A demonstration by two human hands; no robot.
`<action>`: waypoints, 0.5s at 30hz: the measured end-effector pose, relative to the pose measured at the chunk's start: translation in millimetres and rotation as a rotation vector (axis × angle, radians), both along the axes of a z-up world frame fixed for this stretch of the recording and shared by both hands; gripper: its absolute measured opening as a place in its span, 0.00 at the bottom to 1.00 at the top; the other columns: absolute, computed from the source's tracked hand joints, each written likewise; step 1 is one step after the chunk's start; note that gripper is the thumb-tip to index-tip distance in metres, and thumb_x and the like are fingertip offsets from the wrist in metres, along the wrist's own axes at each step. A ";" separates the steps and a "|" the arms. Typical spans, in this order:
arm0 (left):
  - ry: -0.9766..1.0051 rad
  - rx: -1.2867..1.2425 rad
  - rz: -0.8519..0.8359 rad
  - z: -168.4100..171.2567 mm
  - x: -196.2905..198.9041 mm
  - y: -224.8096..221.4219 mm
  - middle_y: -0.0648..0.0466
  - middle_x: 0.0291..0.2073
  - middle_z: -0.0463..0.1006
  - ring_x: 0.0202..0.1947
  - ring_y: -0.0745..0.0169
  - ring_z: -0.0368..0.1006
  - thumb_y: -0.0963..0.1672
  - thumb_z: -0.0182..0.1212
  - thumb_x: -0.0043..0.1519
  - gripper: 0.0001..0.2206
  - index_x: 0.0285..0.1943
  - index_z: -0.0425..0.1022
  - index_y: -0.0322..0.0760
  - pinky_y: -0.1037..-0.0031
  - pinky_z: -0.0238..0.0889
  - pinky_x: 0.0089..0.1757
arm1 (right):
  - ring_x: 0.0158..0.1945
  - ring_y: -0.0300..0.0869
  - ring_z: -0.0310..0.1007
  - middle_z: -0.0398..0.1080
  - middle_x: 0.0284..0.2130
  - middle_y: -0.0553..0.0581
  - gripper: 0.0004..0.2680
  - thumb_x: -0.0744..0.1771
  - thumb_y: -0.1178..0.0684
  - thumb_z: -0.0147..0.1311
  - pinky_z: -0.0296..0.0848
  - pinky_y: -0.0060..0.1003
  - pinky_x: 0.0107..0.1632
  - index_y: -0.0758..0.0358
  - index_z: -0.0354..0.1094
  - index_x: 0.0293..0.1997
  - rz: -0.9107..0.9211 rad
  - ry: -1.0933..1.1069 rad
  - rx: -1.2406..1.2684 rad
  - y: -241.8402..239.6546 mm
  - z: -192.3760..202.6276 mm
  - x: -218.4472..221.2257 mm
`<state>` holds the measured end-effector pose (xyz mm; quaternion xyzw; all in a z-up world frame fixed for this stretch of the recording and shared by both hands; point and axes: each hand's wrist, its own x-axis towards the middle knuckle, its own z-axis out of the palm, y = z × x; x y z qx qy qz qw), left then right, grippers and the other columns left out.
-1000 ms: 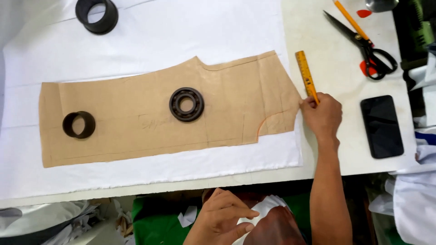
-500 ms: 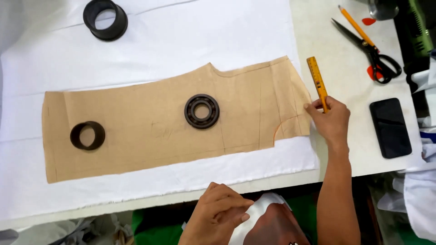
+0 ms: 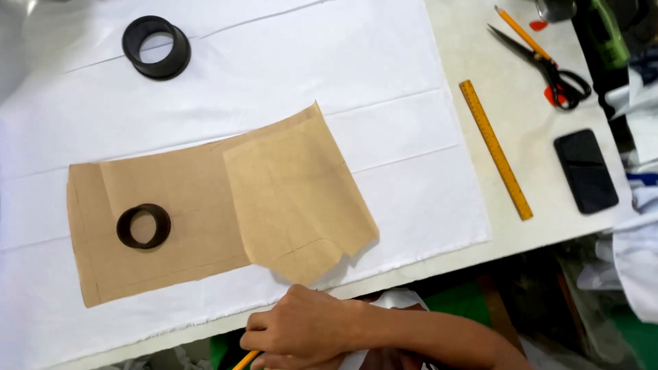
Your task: Tracing a paper pattern onto white fabric using a pencil and a ruler.
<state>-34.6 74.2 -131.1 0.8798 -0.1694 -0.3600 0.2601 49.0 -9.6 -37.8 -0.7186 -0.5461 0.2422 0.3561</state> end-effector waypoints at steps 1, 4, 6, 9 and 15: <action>0.007 0.002 0.008 -0.6 -3.9 6.8 0.61 0.64 0.62 0.67 0.59 0.50 0.58 0.71 0.57 0.42 0.76 0.51 0.54 0.63 0.42 0.63 | 0.23 0.54 0.72 0.72 0.39 0.56 0.15 0.72 0.42 0.36 0.61 0.48 0.20 0.61 0.66 0.46 0.014 -0.068 -0.019 3.9 -6.2 -3.7; 0.030 -0.004 0.017 -2.3 -18.0 19.0 0.60 0.63 0.65 0.66 0.57 0.53 0.59 0.71 0.56 0.40 0.75 0.55 0.55 0.63 0.46 0.62 | 0.22 0.53 0.70 0.70 0.33 0.52 0.13 0.72 0.42 0.41 0.62 0.48 0.20 0.60 0.67 0.40 -0.080 -0.074 -0.047 13.8 -17.1 -11.3; 0.031 -0.001 0.013 -2.3 -19.7 29.8 0.60 0.63 0.66 0.65 0.57 0.55 0.60 0.71 0.56 0.39 0.74 0.57 0.56 0.62 0.47 0.61 | 0.22 0.52 0.69 0.69 0.32 0.52 0.12 0.72 0.44 0.41 0.63 0.47 0.22 0.59 0.67 0.42 -0.098 -0.028 -0.052 15.4 -11.1 -15.3; 0.026 0.007 0.024 -1.2 -20.3 44.4 0.60 0.62 0.70 0.64 0.55 0.59 0.60 0.71 0.55 0.38 0.73 0.61 0.58 0.62 0.51 0.60 | 0.21 0.50 0.68 0.69 0.31 0.52 0.10 0.72 0.44 0.43 0.61 0.46 0.20 0.58 0.66 0.41 -0.192 -0.070 0.000 20.4 -20.3 -18.1; -0.011 -0.113 -0.088 31.3 11.5 53.9 0.57 0.51 0.76 0.52 0.50 0.67 0.57 0.60 0.60 0.24 0.63 0.69 0.53 0.60 0.56 0.49 | 0.25 0.51 0.68 0.65 0.33 0.53 0.06 0.65 0.47 0.50 0.59 0.49 0.21 0.55 0.65 0.39 -0.569 -0.176 -0.161 18.5 -68.5 17.5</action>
